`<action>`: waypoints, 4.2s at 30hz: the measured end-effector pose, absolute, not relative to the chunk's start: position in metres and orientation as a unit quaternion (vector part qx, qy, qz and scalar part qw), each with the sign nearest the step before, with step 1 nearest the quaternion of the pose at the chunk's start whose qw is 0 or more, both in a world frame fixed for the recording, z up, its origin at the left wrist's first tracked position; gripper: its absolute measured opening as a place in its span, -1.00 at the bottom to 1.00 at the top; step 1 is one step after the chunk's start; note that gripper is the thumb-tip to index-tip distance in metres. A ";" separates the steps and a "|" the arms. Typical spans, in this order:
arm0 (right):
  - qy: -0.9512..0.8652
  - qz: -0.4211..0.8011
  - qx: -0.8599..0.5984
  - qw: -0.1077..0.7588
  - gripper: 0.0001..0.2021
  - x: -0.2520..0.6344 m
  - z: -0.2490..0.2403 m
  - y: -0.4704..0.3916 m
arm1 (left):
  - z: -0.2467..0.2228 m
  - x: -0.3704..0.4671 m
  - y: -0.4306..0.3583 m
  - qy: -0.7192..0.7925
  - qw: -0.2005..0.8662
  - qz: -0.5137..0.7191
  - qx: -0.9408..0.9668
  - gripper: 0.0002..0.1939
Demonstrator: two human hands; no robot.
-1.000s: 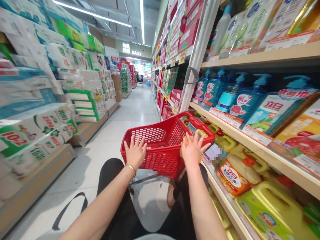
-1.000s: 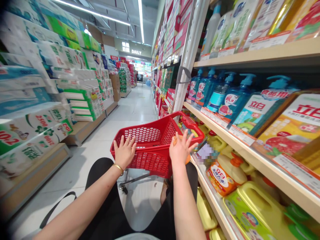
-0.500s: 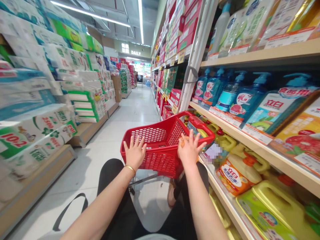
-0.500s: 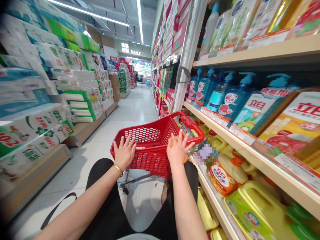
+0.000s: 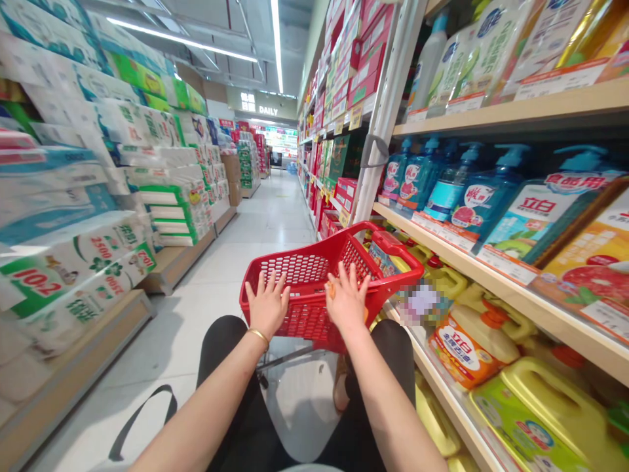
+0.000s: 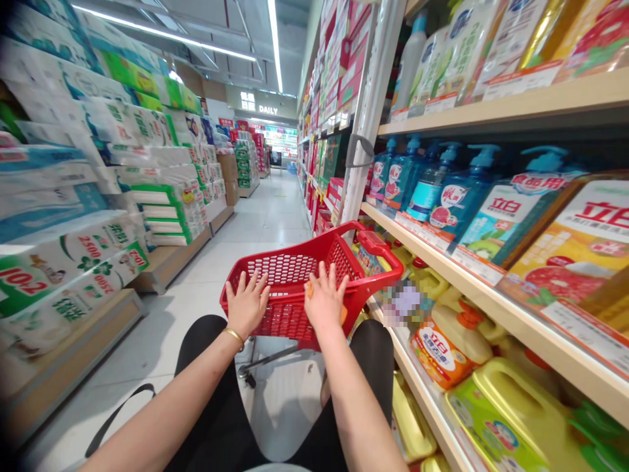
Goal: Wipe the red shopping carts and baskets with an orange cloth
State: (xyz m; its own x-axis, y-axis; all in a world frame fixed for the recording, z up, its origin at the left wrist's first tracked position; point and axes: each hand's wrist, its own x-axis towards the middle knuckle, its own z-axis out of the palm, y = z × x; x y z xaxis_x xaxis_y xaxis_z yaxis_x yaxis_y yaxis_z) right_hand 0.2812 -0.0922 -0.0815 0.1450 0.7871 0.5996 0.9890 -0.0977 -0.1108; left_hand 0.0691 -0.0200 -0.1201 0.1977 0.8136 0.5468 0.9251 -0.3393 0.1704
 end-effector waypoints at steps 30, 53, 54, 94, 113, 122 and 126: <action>-0.631 -0.169 -0.711 0.260 -0.57 0.247 -0.089 -0.085 | -0.121 0.071 -0.019 -0.568 0.083 -0.293 -0.764 -0.44; -0.582 -0.194 -0.741 0.274 -0.60 0.274 -0.081 -0.094 | -0.121 0.070 -0.020 -0.568 0.100 -0.281 -0.767 -0.43; -0.546 -0.211 -0.760 0.281 -0.58 0.292 -0.076 -0.098 | -0.121 0.071 -0.020 -0.568 0.100 -0.283 -0.767 -0.43; -0.579 -0.218 -0.736 0.275 -0.56 0.272 -0.087 -0.088 | -0.113 0.095 -0.025 -0.547 0.079 -0.283 -0.784 -0.43; -0.628 -0.211 -0.708 0.245 -0.57 0.272 -0.088 -0.088 | -0.111 0.123 -0.038 -0.505 0.063 -0.292 -0.810 -0.44; -0.462 -0.285 -0.791 0.283 -0.56 0.354 -0.055 -0.114 | -0.111 0.127 -0.040 -0.514 0.060 -0.297 -0.803 -0.45; -0.566 -0.230 -0.745 0.268 -0.56 0.299 -0.076 -0.097 | -0.109 0.125 -0.040 -0.517 0.066 -0.287 -0.804 -0.45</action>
State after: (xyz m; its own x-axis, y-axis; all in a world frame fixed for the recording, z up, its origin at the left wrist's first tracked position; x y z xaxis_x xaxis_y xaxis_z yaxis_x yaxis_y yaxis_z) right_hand 0.2993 -0.0974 -0.0758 0.2528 0.7198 0.6465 0.9667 -0.2150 -0.1386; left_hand 0.1254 -0.0402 -0.1086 0.3014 0.7928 0.5297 0.8690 -0.4571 0.1897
